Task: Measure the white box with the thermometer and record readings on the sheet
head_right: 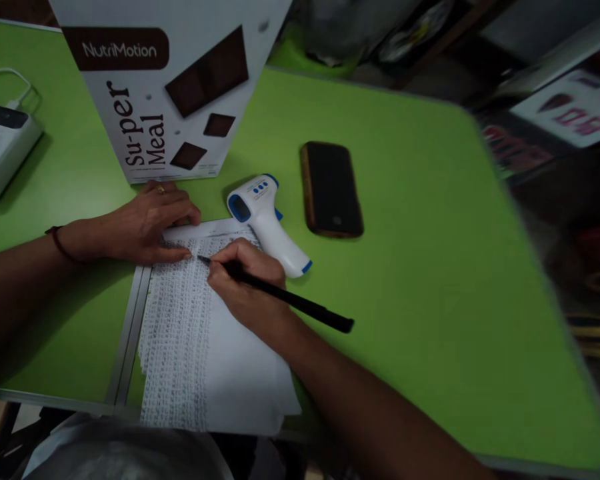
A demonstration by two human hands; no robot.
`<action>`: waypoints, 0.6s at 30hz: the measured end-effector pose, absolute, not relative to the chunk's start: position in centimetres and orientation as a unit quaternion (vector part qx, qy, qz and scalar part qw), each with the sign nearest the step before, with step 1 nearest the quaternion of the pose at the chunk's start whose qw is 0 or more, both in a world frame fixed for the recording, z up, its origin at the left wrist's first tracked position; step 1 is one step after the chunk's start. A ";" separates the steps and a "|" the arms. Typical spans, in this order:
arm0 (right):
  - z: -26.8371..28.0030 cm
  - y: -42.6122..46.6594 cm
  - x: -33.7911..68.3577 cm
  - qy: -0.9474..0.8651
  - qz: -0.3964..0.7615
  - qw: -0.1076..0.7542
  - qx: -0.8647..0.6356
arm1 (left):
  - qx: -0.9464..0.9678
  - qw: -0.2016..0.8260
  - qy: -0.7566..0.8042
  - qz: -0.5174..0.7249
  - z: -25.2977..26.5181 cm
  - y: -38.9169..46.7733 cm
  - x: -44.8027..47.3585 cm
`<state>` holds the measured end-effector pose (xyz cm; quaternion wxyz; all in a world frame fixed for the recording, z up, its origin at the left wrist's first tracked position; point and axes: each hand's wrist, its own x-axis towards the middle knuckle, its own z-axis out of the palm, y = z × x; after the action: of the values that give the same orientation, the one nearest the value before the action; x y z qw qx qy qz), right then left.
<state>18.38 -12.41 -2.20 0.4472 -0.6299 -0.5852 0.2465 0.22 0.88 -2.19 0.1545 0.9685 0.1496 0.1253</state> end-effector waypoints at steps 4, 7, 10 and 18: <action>-2.1 -12.3 18.4 -0.570 0.244 0.453 -0.640 | 0.968 0.157 0.145 0.130 -2.2 0.9 0.2; -2.2 -12.3 18.4 -0.570 0.241 0.450 -0.644 | 0.969 0.154 0.142 0.131 -2.2 0.9 0.2; -2.2 -12.3 18.4 -0.573 0.249 0.449 -0.639 | 0.969 0.152 0.144 0.130 -2.2 1.0 0.2; -2.0 -12.3 18.4 -0.560 0.255 0.455 -0.643 | 0.970 0.150 0.148 0.122 -2.1 0.9 0.2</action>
<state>18.43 -12.33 -2.01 0.4553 -0.6434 -0.5600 0.2552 0.24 0.93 -2.09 0.1504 0.9698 0.1482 0.1221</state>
